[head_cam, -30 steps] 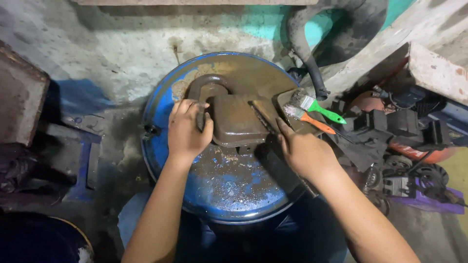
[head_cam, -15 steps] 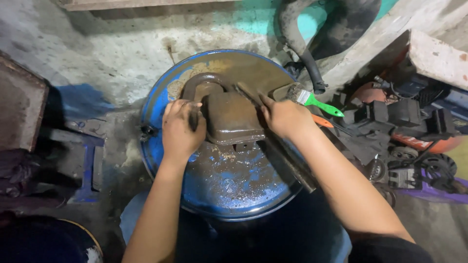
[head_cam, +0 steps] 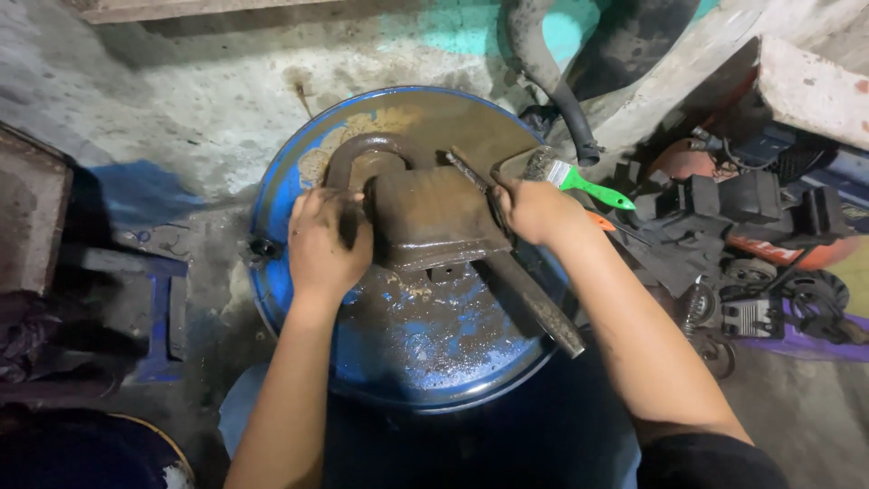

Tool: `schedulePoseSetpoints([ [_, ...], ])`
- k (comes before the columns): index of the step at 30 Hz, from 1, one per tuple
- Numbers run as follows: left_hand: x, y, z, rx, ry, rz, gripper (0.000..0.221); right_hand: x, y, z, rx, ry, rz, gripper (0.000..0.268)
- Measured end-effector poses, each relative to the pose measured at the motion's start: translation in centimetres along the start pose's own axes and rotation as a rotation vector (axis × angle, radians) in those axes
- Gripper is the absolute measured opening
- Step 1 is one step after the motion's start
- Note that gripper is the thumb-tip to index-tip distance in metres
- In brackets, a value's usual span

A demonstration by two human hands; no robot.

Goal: Cleaning and brushing a motorcycle exhaust component to remove rust and dirt using various brushes.

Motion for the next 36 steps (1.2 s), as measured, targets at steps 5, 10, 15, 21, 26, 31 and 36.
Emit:
schedulePoseSetpoints([
  [5,-0.9,-0.3,0.4,-0.003,0.009,0.007,0.015,-0.2,0.8,1.4,0.003,-0.010,0.009,0.060],
  [10,-0.2,-0.1,0.0,0.000,0.003,-0.010,0.014,-0.6,2.3,10.7,-0.047,-0.057,-0.028,0.063],
  [15,0.6,0.0,-0.2,0.024,-0.095,-0.067,0.012,-1.1,2.9,16.0,-0.128,-0.186,0.018,0.066],
  [21,1.0,0.0,-0.3,0.049,-0.087,-0.068,0.010,-0.6,1.6,7.8,-0.035,-0.076,-0.022,0.067],
  [26,0.5,-0.1,-0.1,0.021,-0.042,-0.045,0.012,0.5,-1.6,2.4,0.019,-0.027,0.039,0.063],
  [31,0.0,-0.1,-0.1,0.004,-0.046,-0.018,0.017,0.3,1.5,10.9,0.019,-0.010,-0.121,0.063],
  [36,0.8,0.2,-0.3,-0.013,-0.030,-0.026,0.015,0.8,2.1,18.2,-0.114,-0.137,-0.144,0.064],
])
Point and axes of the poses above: each hand's wrist, its own z-axis away from the middle knuckle, its own y-axis out of the back of the hand, x = y × z, the point moved 2 cm from there along -z, towards the middle knuckle, and after that the axes turned 9 degrees about z, right-handed, at the moved point
